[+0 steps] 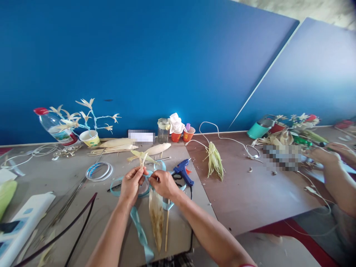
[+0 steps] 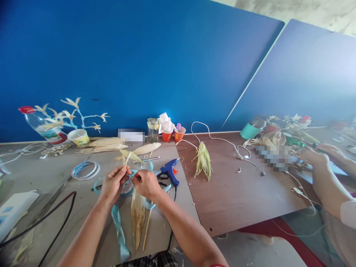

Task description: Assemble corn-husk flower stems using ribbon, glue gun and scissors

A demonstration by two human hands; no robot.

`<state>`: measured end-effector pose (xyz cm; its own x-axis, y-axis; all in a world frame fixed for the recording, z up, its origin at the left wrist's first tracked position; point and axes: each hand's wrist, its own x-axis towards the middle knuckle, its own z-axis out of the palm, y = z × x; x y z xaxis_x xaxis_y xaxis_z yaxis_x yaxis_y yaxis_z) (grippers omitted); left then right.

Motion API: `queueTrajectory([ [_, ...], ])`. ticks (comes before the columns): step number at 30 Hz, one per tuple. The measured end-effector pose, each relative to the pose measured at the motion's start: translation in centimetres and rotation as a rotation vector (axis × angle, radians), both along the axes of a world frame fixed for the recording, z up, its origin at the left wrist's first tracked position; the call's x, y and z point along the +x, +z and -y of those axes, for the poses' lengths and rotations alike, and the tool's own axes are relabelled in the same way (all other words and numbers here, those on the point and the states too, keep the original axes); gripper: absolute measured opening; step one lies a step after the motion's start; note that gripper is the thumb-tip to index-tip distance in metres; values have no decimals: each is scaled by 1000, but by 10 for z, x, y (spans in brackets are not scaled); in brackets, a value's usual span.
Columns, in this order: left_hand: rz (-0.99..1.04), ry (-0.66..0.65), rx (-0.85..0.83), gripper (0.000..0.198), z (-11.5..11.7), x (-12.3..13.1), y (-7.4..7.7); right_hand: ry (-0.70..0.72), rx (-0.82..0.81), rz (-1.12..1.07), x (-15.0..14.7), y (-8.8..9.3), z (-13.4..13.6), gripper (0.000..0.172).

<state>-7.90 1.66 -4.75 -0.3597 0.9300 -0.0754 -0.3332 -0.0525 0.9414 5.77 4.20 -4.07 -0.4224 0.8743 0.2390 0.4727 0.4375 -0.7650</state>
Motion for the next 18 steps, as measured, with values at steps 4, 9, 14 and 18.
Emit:
queueTrajectory([
  [4,-93,-12,-11,30,1,1,1,-10,-35,-79,4,9,-3,15],
  [9,-211,-38,-44,34,1,2,2,-6,-80,-149,7,21,-3,17],
  [14,-237,-71,-57,40,1,1,1,32,-137,-100,15,29,1,29],
  [18,-414,-46,-116,42,3,0,3,40,-138,-34,24,25,9,25],
])
